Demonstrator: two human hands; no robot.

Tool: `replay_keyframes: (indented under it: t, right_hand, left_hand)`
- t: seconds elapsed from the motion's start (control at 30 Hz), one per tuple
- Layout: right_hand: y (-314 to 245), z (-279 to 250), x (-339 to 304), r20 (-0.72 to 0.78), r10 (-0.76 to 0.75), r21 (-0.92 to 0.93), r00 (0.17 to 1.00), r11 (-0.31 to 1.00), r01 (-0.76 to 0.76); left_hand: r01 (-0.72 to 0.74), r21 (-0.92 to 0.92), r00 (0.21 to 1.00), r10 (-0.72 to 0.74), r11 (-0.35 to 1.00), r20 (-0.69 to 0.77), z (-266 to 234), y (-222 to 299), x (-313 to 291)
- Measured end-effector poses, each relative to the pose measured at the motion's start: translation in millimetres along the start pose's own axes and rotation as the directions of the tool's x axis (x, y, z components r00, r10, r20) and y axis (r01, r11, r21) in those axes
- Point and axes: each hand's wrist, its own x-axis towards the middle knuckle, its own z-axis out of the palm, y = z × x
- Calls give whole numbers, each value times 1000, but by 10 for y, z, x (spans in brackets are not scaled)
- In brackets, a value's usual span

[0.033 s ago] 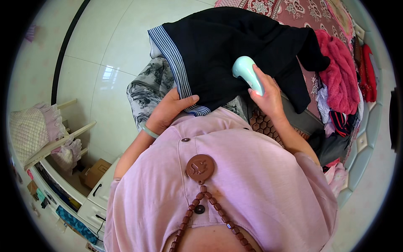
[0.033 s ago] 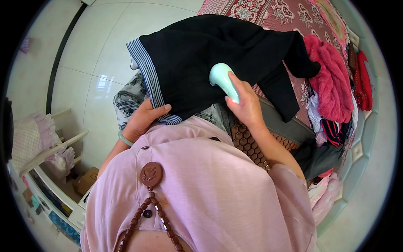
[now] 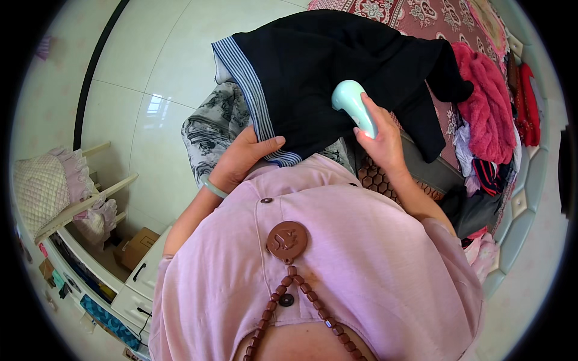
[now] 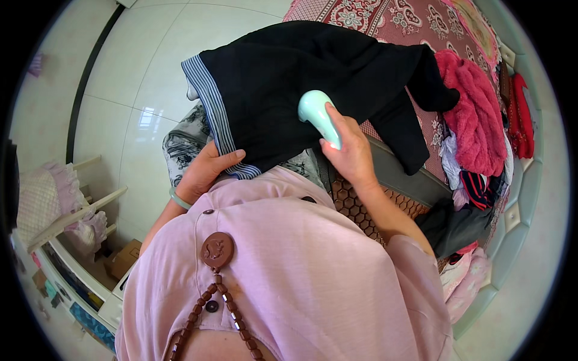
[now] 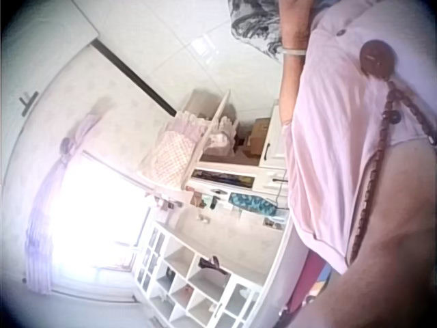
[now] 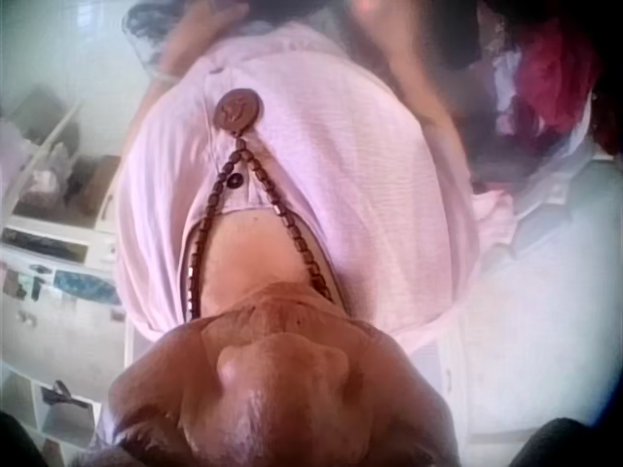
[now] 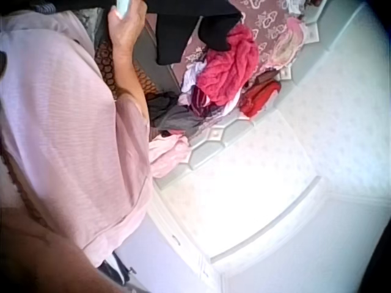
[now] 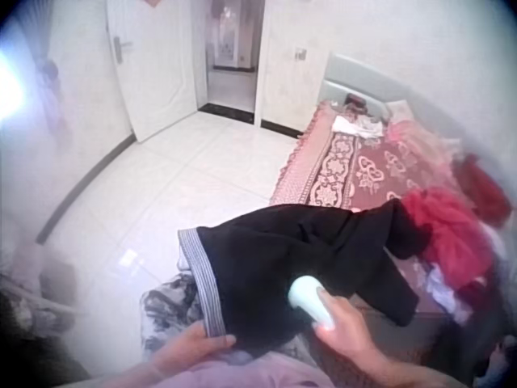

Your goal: The person uses a lint roller to remove lint from a pair of black pants, systematically rolling the device over the fabric while turning and repositioning the pants on a bed.

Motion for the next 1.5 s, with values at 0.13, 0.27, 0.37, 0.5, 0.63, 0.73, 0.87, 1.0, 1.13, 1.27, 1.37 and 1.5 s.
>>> replay_keyframes:
  t: [0.13,0.27,0.37,0.5,0.63,0.73,0.87,1.0,1.13,1.27,1.37,1.5]
  right_hand:
    - [-433,160,11,-29,1,149,1000,989,4]
    - [-746,174,54,215,-134,138,967,985,105]
    - [-478,64,43,129,-175,141,976,978,156]
    - [-73,-187,54,79,-32,-123,996,991,42]
    - [14,-278,-47,-59,171,193,983,969,-157]
    - [-296,-229,-109,-49,147,325,988,938,-123]
    - [-519,24,-90,122,-160,168,980,976,139]
    - [-293,2,106,74,-173,53,982,984,169]
    - [-81,-154,104,95,-56,44,994,998,52]
    - [-229,-91,-5,15,-37,151,999,988,34]
    - [-545,64,-34,102,-116,229,988,969,90]
    - [-627,217,117,247,-234,157,940,967,199]
  left_hand:
    - [25,-37,1000,-25,999,-3,-22,16,-25]
    - [21,26,1000,-20,999,-15,-116,-49,13]
    - [-14,35,1000,15,999,-23,-96,-77,-11]
    - [-35,-12,999,34,999,-19,-33,-41,-28]
    - [-41,-24,998,40,999,-40,-46,-46,-8]
    - [-28,-37,999,26,999,-47,-65,-64,-1]
    - [-22,-37,999,20,999,-50,-73,-61,19]
    - [-55,-42,997,53,998,-61,-88,-87,-7]
    - [-44,-38,997,41,998,-70,-122,-125,11]
    - [-65,-60,997,62,996,-48,-67,-97,-4]
    - [-59,14,997,60,998,-55,-88,-81,22]
    - [-93,163,989,111,982,-102,-97,-106,-32]
